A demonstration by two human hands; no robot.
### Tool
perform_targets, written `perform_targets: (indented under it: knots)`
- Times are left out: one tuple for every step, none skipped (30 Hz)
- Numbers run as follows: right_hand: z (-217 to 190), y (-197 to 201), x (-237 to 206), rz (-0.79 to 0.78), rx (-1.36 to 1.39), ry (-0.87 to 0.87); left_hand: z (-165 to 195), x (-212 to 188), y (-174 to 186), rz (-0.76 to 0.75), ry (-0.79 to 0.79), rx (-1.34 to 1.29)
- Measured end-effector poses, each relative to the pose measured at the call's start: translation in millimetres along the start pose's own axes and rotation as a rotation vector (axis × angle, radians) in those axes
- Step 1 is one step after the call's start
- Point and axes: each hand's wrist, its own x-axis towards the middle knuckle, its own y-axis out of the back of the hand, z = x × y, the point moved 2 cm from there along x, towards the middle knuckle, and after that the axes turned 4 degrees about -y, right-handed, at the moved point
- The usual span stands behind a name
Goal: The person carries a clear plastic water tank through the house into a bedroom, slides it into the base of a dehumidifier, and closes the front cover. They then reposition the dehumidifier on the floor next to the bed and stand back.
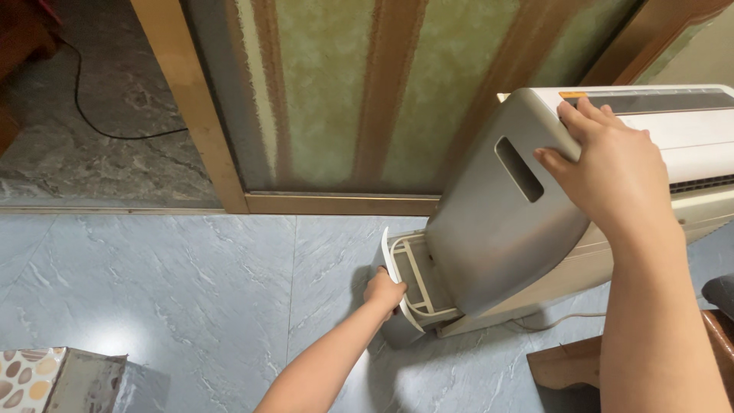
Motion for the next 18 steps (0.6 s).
perform_targets:
  knots:
    - [-1.3,1.4,0.5,0.0,0.003,0.002,1.2,-1.2,1.7,-0.005,-0.006,-0.02]
    - [-3.0,2.6,1.1,-0.006,-0.019,0.005,1.6,-2.4,2.6,-0.028,0.018,-0.05]
    - [-4.4,4.7,2.1,-0.011,-0.042,0.009,2.7,-4.2,2.5,-0.051,0.04,-0.08]
    - [-5.8,6.4,3.0,-0.017,-0.067,0.013,3.8,-5.5,1.9,-0.076,0.062,-0.111]
    - [-6.1,7.2,3.4,-0.057,-0.065,-0.034,5.5,-6.2,1.4,-0.083,0.048,-0.134]
    - [-6.2,7.5,3.4,-0.098,-0.063,-0.081,6.9,-6.9,0.3,-0.09,0.033,-0.158]
    - [-5.7,7.5,3.8,-0.137,-0.061,-0.128,8.5,-7.4,-1.0,-0.097,0.018,-0.182]
    - [-7.0,8.4,4.1,-0.091,-0.063,-0.08,10.0,-7.9,-3.0,-0.099,0.017,-0.248]
    - [-8.4,8.0,4.0,-0.046,-0.064,-0.033,11.6,-8.4,-5.6,-0.102,0.016,-0.314]
    - [-8.9,8.1,3.7,-0.001,-0.066,0.013,13.7,-8.4,-8.0,-0.106,0.016,-0.378]
    - [-7.5,7.8,2.5,0.008,-0.054,0.008,15.1,-7.9,-9.9,-0.11,0.027,-0.382]
    - [-6.4,6.8,1.1,0.017,-0.042,0.003,16.3,-7.5,-11.7,-0.113,0.039,-0.386]
    - [-5.4,5.4,-0.4,0.025,-0.029,-0.002,17.1,-6.9,-13.1,-0.117,0.051,-0.389]
    - [-4.5,3.9,-1.8,0.029,-0.025,-0.007,17.7,-6.4,-14.3,-0.126,0.066,-0.43]
    - [-3.4,2.5,-3.0,0.033,-0.022,-0.012,18.5,-6.1,-15.8,-0.135,0.081,-0.47]
    - [-2.5,1.1,-4.6,0.037,-0.019,-0.018,18.7,-5.8,-17.2,-0.144,0.096,-0.509]
    - [-2.4,-0.4,-6.2,0.066,-0.017,-0.013,18.7,-5.8,-18.4,-0.15,0.088,-0.514]
    - [-2.8,-2.3,-8.1,0.093,-0.016,-0.009,18.6,-5.9,-19.7,-0.156,0.081,-0.519]
